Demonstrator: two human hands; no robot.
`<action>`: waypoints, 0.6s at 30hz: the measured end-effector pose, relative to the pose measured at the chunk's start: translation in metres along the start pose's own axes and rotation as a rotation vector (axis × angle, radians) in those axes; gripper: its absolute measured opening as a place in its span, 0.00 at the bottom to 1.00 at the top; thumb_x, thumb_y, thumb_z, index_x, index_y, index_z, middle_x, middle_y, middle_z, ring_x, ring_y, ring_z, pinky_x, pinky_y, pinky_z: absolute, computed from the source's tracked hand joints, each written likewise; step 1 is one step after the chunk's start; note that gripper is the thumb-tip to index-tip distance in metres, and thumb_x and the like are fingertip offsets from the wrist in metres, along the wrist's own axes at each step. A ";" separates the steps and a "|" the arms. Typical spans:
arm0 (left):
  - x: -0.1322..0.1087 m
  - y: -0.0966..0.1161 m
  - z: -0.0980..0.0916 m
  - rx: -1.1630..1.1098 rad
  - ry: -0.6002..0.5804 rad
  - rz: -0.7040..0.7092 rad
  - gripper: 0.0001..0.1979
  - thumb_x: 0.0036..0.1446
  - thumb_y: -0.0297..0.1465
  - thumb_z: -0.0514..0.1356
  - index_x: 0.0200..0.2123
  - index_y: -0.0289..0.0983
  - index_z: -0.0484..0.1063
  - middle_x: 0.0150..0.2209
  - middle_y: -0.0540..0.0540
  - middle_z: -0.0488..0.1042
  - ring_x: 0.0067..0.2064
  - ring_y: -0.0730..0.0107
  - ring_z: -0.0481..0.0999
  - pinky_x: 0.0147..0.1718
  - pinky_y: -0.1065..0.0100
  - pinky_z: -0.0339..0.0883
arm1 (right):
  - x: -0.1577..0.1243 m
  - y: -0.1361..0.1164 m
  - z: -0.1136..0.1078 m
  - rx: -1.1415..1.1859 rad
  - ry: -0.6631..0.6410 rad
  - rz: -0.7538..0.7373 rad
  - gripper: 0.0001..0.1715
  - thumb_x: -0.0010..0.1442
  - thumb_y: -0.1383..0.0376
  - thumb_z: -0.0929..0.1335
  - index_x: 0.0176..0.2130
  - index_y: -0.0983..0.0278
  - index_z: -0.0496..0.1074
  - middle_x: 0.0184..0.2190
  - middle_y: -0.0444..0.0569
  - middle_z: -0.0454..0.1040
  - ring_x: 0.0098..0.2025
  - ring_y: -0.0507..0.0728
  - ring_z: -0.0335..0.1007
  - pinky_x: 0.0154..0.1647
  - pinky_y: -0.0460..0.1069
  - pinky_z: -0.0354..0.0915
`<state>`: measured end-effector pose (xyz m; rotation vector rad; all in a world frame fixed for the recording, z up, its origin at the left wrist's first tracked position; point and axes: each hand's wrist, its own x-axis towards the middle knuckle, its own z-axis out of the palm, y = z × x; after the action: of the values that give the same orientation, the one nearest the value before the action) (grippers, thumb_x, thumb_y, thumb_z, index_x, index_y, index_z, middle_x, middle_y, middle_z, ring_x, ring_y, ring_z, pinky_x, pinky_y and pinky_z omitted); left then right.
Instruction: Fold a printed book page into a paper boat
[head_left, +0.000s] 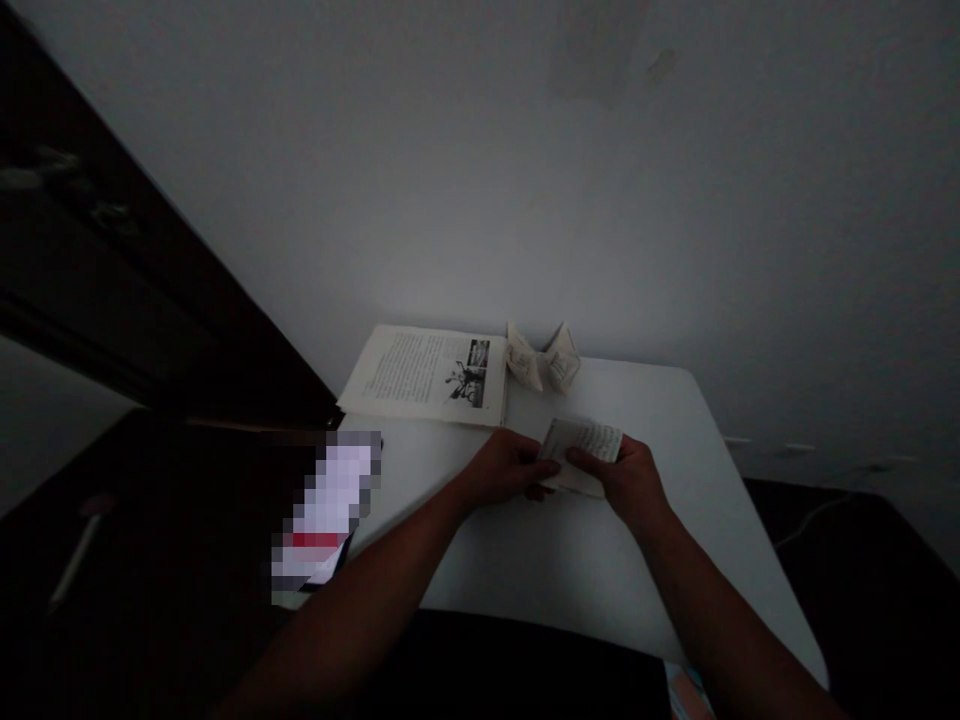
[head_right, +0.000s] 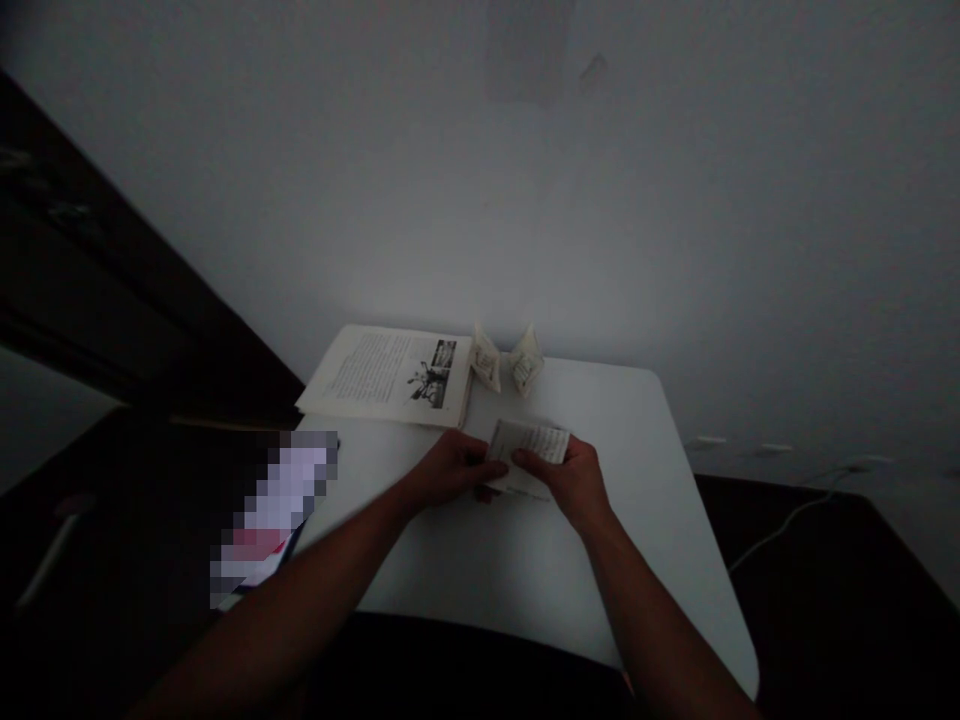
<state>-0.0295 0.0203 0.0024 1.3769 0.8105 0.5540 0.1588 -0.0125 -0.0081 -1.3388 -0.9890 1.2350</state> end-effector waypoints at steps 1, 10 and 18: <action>0.000 0.000 0.000 0.003 -0.006 -0.006 0.19 0.46 0.42 0.63 0.23 0.29 0.72 0.18 0.48 0.72 0.19 0.75 0.72 0.20 0.75 0.66 | 0.000 0.000 0.001 -0.038 0.027 0.010 0.22 0.35 0.59 0.77 0.31 0.67 0.74 0.26 0.48 0.77 0.26 0.57 0.72 0.29 0.51 0.68; 0.000 0.002 -0.005 -0.078 -0.059 -0.109 0.20 0.43 0.42 0.65 0.24 0.28 0.72 0.18 0.47 0.73 0.19 0.73 0.72 0.19 0.73 0.68 | -0.002 -0.002 0.001 -0.169 0.045 -0.022 0.22 0.37 0.54 0.76 0.27 0.67 0.73 0.21 0.46 0.74 0.22 0.54 0.68 0.24 0.48 0.66; -0.002 0.015 -0.026 0.074 -0.108 -0.305 0.11 0.44 0.32 0.65 0.25 0.27 0.74 0.17 0.47 0.72 0.17 0.75 0.71 0.19 0.73 0.67 | 0.005 -0.001 -0.017 -0.505 -0.003 -0.093 0.22 0.40 0.51 0.74 0.29 0.66 0.74 0.21 0.47 0.74 0.22 0.53 0.67 0.22 0.47 0.62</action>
<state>-0.0495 0.0372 0.0178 1.3075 0.9389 0.2130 0.1767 -0.0105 -0.0090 -1.6503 -1.4100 0.9480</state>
